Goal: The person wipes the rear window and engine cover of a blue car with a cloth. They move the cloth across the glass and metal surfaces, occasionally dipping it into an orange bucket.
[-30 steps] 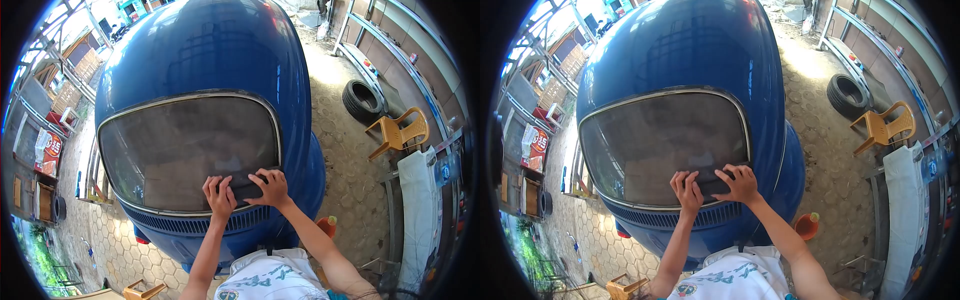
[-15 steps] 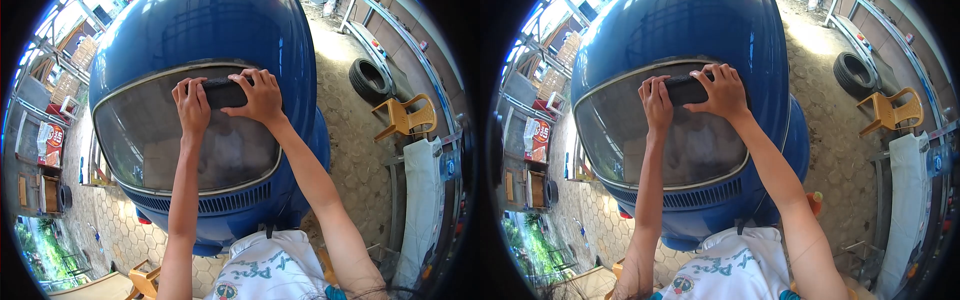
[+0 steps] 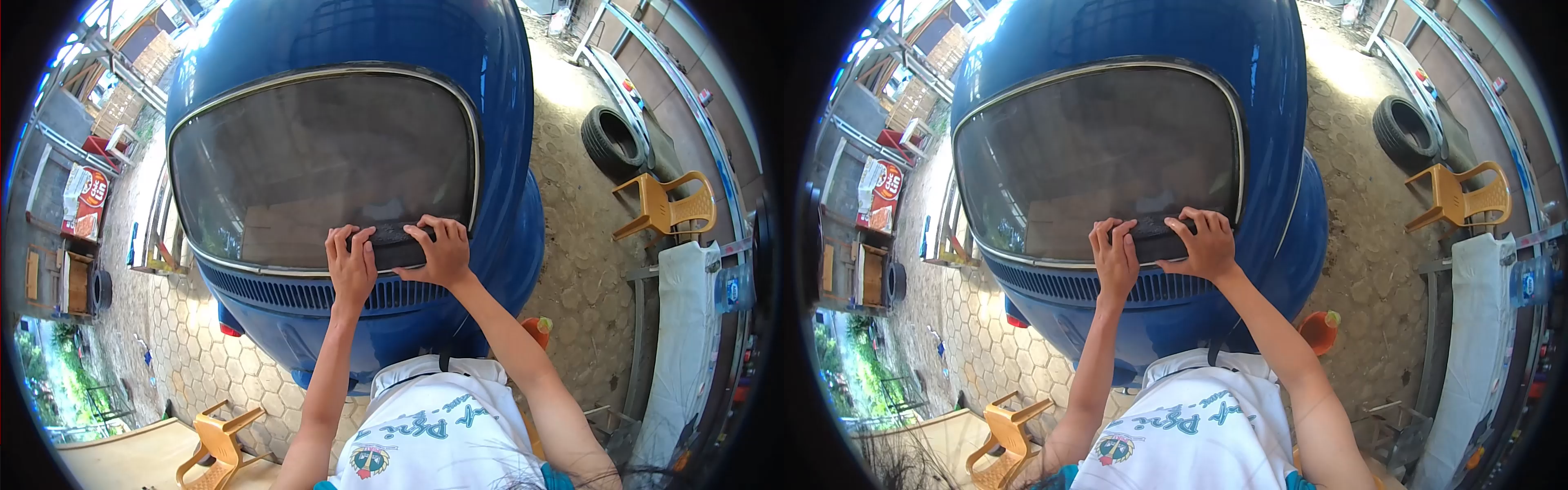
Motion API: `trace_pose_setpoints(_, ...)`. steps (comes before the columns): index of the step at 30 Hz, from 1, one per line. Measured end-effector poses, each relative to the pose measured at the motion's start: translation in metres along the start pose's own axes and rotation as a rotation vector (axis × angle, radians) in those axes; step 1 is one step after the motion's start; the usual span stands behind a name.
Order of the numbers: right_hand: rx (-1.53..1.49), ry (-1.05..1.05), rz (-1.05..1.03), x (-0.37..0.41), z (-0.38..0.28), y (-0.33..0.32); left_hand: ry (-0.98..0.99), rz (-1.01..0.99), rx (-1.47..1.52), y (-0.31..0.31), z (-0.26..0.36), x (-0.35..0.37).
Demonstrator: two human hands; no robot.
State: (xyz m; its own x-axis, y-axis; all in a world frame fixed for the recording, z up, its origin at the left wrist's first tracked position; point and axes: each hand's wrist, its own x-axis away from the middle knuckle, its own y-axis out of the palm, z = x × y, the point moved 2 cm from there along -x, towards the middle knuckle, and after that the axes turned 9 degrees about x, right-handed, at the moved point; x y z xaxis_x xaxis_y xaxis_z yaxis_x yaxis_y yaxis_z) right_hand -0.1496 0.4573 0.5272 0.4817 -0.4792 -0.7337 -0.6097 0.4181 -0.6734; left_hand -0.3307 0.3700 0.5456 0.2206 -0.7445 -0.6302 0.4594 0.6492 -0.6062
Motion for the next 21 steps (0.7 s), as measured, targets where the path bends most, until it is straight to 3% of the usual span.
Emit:
trace_pose_setpoints(10,0.086,-0.040,-0.051,-0.005,-0.057,0.014,0.001,0.026,-0.089,-0.041,-0.040,0.019)
trace_pose_setpoints(21,0.073,-0.081,-0.055,-0.070,-0.225,0.090,-0.195,0.147,-0.240,-0.146,-0.168,0.018)
